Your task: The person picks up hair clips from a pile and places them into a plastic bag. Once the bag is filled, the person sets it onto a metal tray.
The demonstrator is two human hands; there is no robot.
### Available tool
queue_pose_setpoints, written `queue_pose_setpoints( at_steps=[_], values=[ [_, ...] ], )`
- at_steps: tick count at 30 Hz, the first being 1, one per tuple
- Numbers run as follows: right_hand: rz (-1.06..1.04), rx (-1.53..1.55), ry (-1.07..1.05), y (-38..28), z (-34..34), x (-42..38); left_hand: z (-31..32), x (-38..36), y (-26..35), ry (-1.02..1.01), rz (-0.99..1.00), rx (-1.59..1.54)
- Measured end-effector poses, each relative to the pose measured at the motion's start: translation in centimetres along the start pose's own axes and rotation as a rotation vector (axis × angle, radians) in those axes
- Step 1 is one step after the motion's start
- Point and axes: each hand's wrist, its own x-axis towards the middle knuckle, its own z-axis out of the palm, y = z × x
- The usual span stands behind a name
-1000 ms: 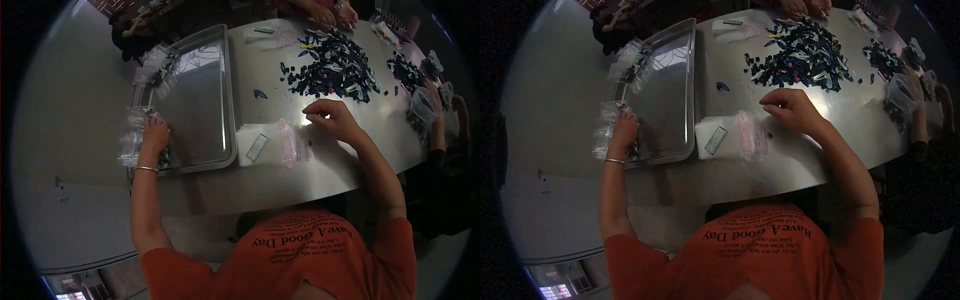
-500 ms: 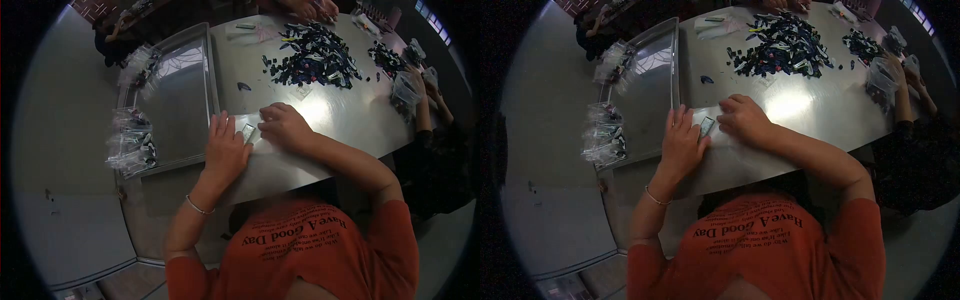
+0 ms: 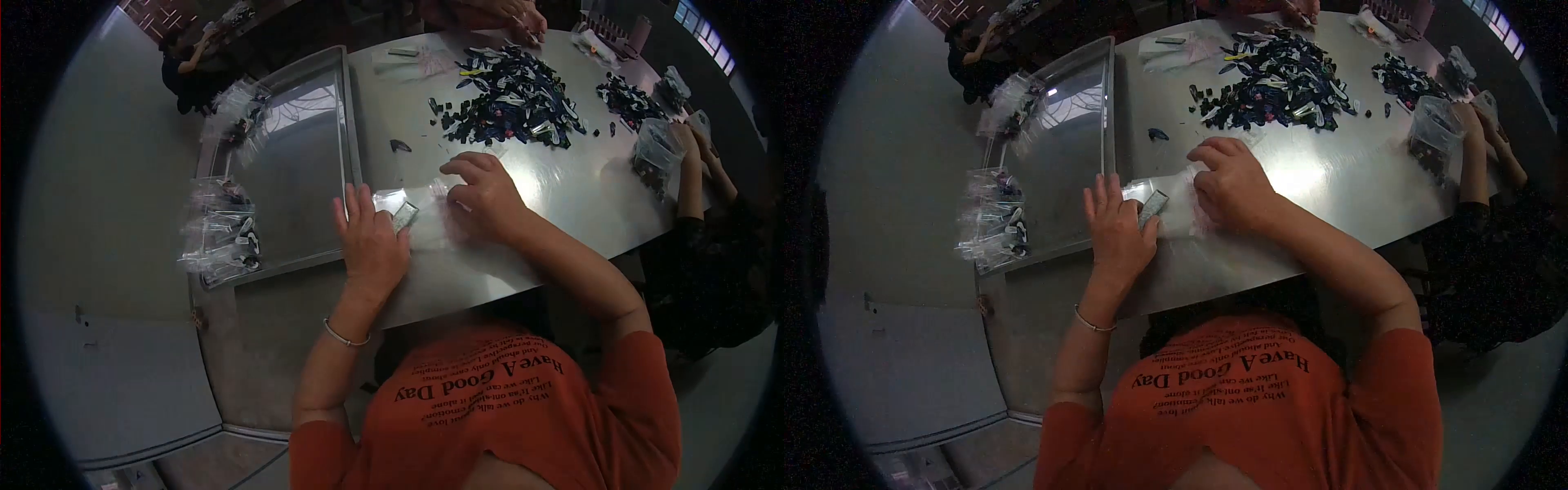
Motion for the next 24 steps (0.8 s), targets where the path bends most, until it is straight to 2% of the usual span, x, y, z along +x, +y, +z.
queue_pose_setpoints(
  at_steps=[3,5,8,10,11,12,13,14,15,17,20,24],
  values=[
    [0.075,-0.055,0.088,1.6,-2.0,-0.2,0.1,0.4,-0.1,0.022,-0.017,-0.002],
    [0.142,-0.003,0.098,3.3,-2.7,-0.5,0.5,0.8,0.0,-0.061,-0.009,0.03],
    [0.217,0.05,0.127,4.7,-3.0,-1.0,0.8,1.5,0.6,-0.043,-0.009,-0.014],
    [0.439,0.465,0.168,4.3,-2.9,-0.8,0.4,2.7,1.3,-0.003,0.006,-0.113],
    [0.502,0.644,0.091,4.2,-3.2,-0.5,0.3,3.3,1.6,0.032,0.011,-0.211],
    [0.661,0.907,0.052,3.8,-3.0,-0.1,0.4,3.9,2.3,0.033,0.014,-0.212],
    [0.815,1.172,0.011,3.4,-2.9,0.2,0.6,4.7,3.0,0.042,-0.144,-0.548],
    [0.808,1.253,-0.039,3.5,-2.5,0.2,0.8,5.5,3.2,0.051,-0.304,-0.882],
    [0.877,1.403,-0.09,3.4,-2.2,0.4,1.2,6.2,3.0,0.051,-0.301,-0.881],
    [0.987,1.638,-0.187,3.6,-1.4,0.5,2.2,7.5,2.5,-0.255,-0.596,-1.628],
    [1.094,1.59,-0.165,3.9,-1.0,1.0,2.6,8.2,2.6,-0.198,-0.587,-1.781],
    [1.089,1.56,-0.101,5.2,-1.4,1.2,3.5,8.7,2.2,-0.107,-0.653,-1.809]
  ],
)
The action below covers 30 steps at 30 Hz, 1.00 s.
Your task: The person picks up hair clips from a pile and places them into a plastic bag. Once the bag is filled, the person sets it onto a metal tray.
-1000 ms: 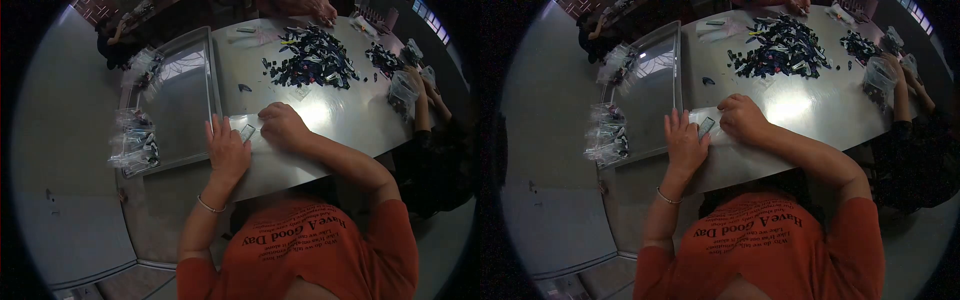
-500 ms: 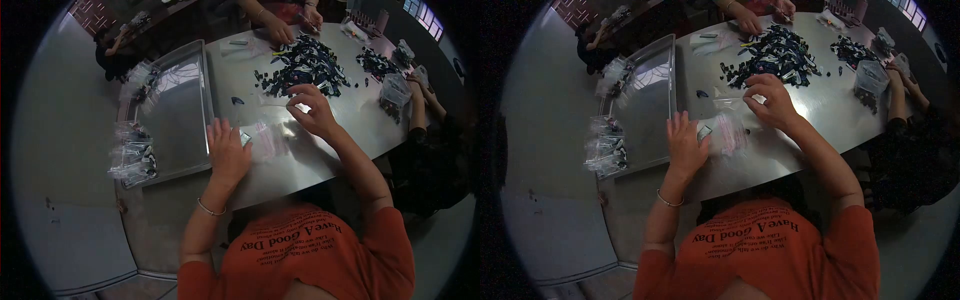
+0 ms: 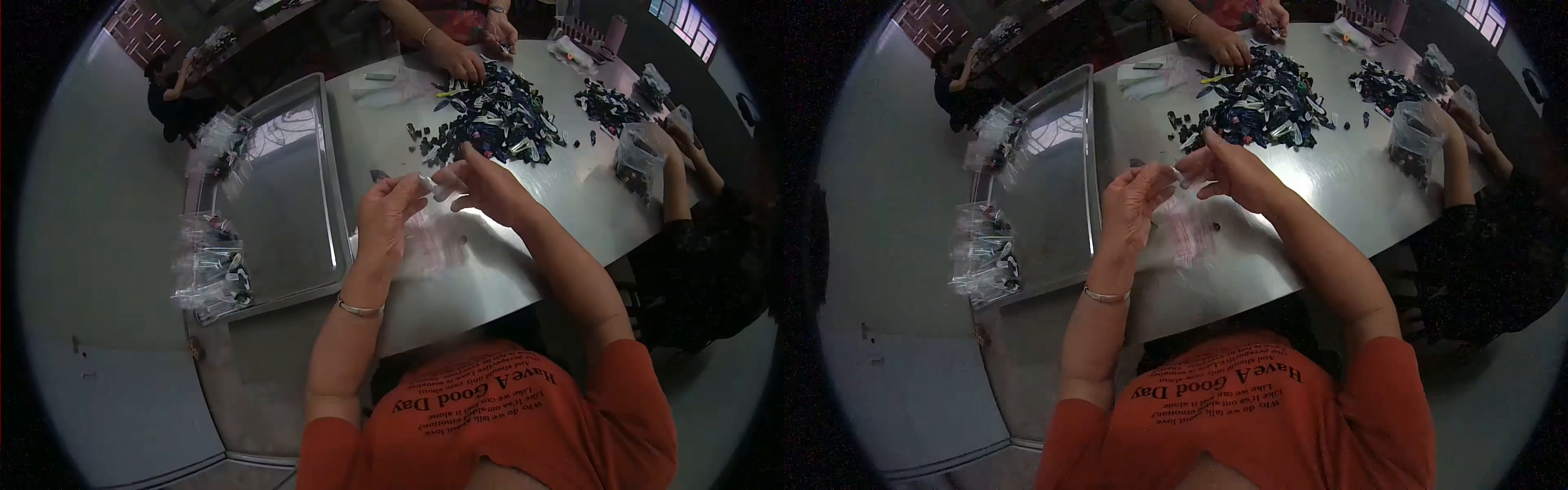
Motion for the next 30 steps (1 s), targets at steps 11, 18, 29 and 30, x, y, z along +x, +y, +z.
queue_pose_setpoints(
  at_steps=[11,18,29,30],
  values=[
    [-0.127,-0.298,0.078,2.9,1.1,0.1,-1.1,0.1,-1.9,0.124,0.054,-0.064],
    [-0.161,-0.347,0.128,3.1,0.9,0.0,-1.1,0.1,-2.3,0.067,0.067,-0.13],
    [-0.261,-0.23,0.145,3.2,0.4,0.0,-0.6,-0.2,-2.2,0.093,0.088,-0.189],
    [-0.262,-0.229,0.145,3.2,0.5,0.0,-0.5,-0.3,-2.1,0.092,0.088,-0.188]
  ],
)
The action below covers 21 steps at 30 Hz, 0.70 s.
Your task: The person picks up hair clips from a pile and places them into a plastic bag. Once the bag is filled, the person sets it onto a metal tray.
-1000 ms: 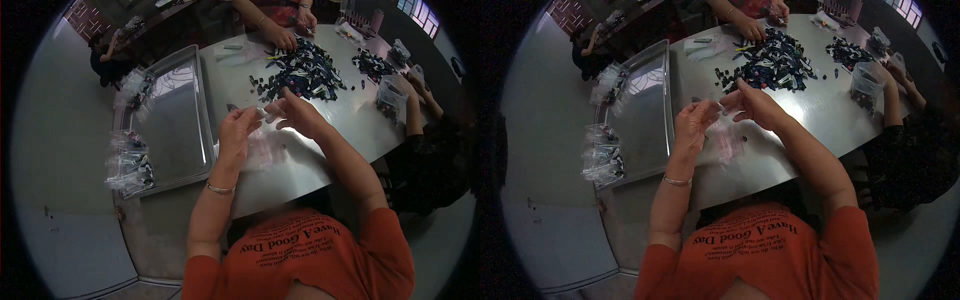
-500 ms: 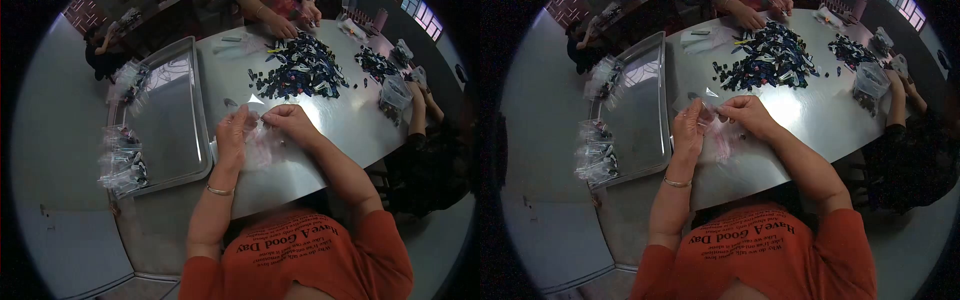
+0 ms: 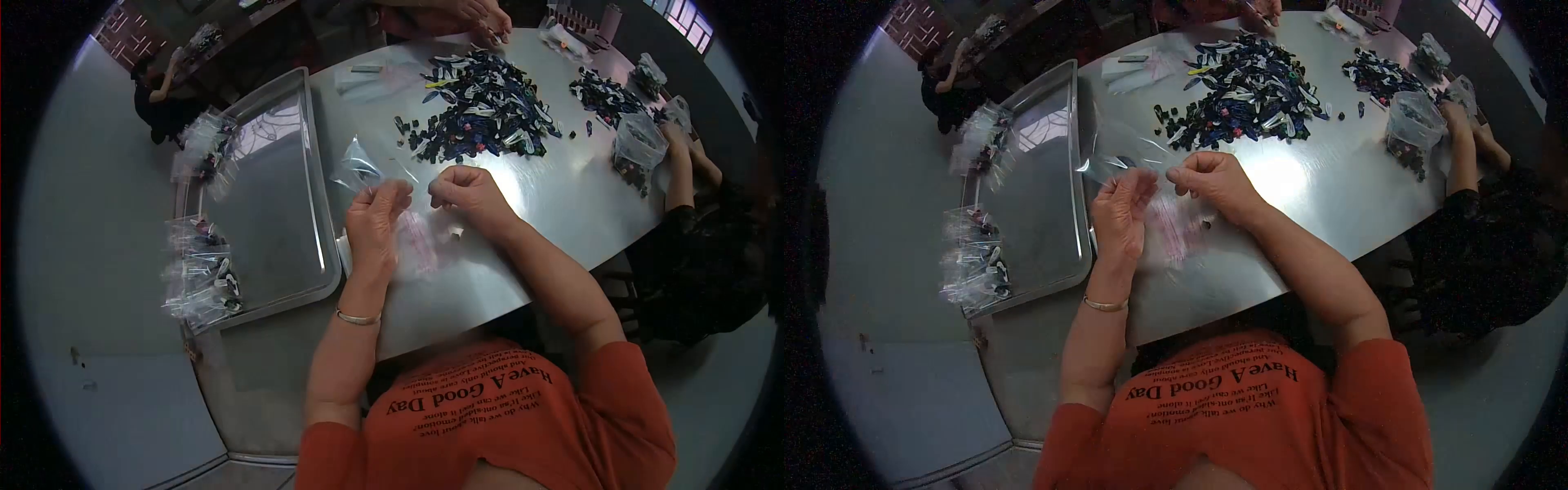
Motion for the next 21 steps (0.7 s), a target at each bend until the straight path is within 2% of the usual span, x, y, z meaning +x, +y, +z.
queue_pose_setpoints(
  at_steps=[3,9,11,14,15,17,19,21],
  values=[
    [0.002,-0.051,-0.01,-0.4,0.2,-0.3,0.2,-0.1,0.0,0.026,0.053,0.01],
    [0.009,0.094,0.004,0.3,0.1,-0.1,-0.2,0.2,-0.6,0.006,0.042,-0.062],
    [-0.147,0.127,-0.117,0.5,0.1,0.0,-0.3,0.2,-0.8,-0.044,0.026,-0.194],
    [-0.179,0.032,-0.214,-0.2,0.2,-0.2,-0.4,0.4,-1.0,-0.015,0.0,-0.276],
    [-0.18,0.031,-0.217,0.0,0.2,-0.2,-0.3,0.3,-1.0,-0.015,0.003,-0.277],
    [-0.377,-0.095,-0.262,0.5,0.5,-0.1,-0.1,0.0,-1.0,0.004,-0.014,-0.176],
    [-0.38,-0.133,-0.284,0.2,0.7,-0.2,-0.2,0.1,-1.4,-0.015,-0.015,-0.173],
    [-0.487,-0.294,-0.279,-0.4,0.8,-0.2,-0.5,0.3,-1.7,-0.035,-0.018,-0.17]
  ],
)
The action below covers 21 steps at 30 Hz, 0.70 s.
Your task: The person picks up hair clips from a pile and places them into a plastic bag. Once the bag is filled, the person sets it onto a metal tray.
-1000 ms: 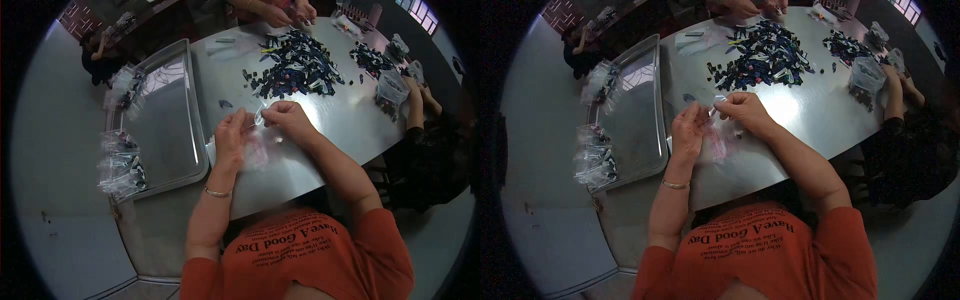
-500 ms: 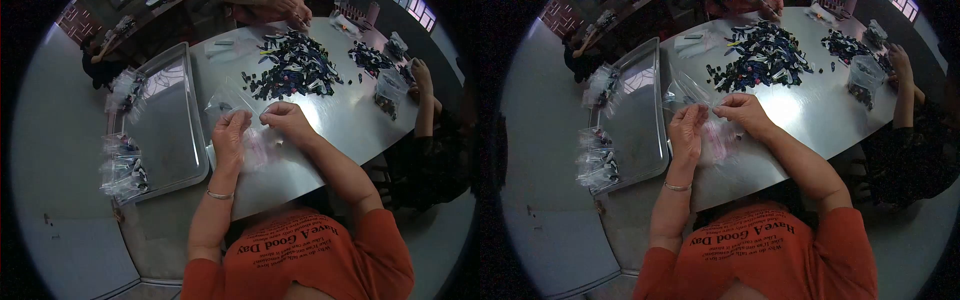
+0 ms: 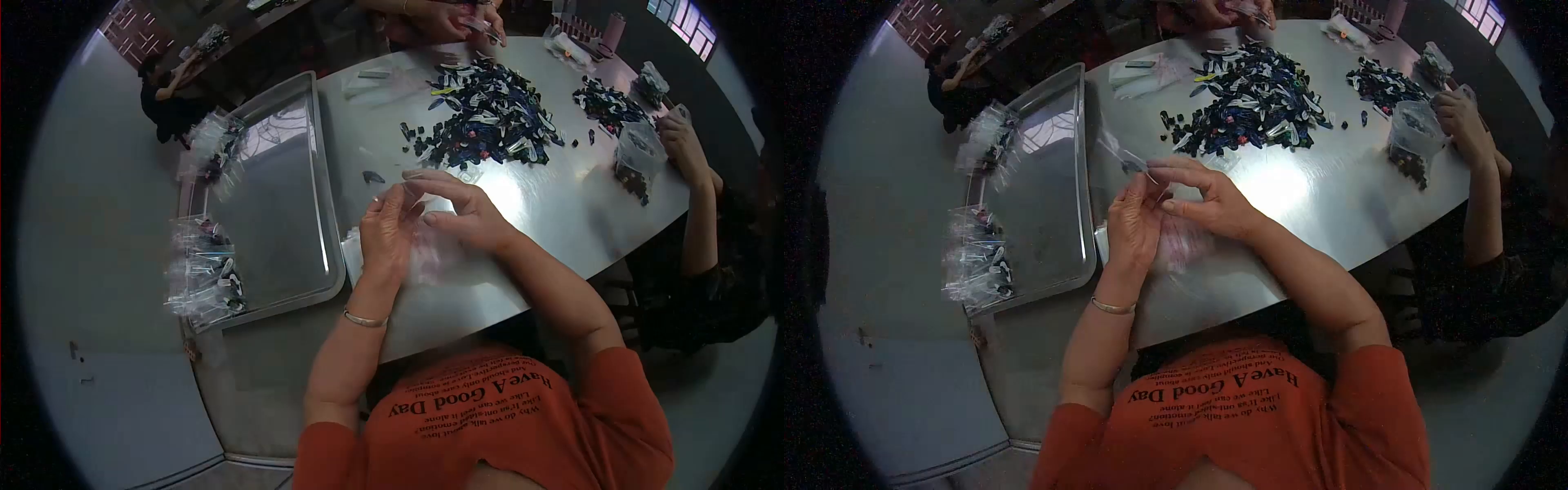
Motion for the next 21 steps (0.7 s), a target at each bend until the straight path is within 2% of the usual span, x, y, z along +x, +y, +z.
queue_pose_setpoints(
  at_steps=[1,3,4,6,7,9,12,15,18,21],
  values=[
    [-0.001,0.0,-0.001,0.1,0.0,-0.1,-0.2,0.1,0.0,-0.032,-0.015,0.0],
    [-0.109,-0.246,0.068,0.2,-0.1,-0.2,-0.1,0.1,0.2,-0.065,-0.026,-0.001],
    [-0.112,-0.245,0.064,0.0,-0.1,-0.2,0.3,-0.2,0.6,-0.084,-0.08,-0.033],
    [-0.287,-0.843,0.09,-0.7,-0.2,-0.1,0.4,-0.3,0.8,-0.1,-0.131,-0.066],
    [-0.308,-0.938,0.077,-1.0,-0.1,-0.2,0.4,-0.2,0.8,-0.101,-0.121,-0.109],
    [-0.32,-1.0,0.014,-1.2,0.5,-0.4,0.6,-0.3,1.4,-0.094,-0.109,-0.15],
    [-0.313,-1.061,-0.099,-1.6,1.5,-0.5,0.9,0.2,3.2,-0.242,-0.069,-0.173],
    [-0.34,-1.057,-0.157,-1.3,2.2,-0.8,0.7,-0.1,3.0,-0.147,-0.124,-0.273],
    [-0.367,-1.094,-0.118,-0.9,2.2,-0.7,0.8,0.1,2.6,-0.127,-0.19,-0.277],
    [-0.356,-1.206,-0.094,-1.0,2.1,-0.3,0.7,-0.1,1.9,-0.088,-0.161,-0.258]
  ],
)
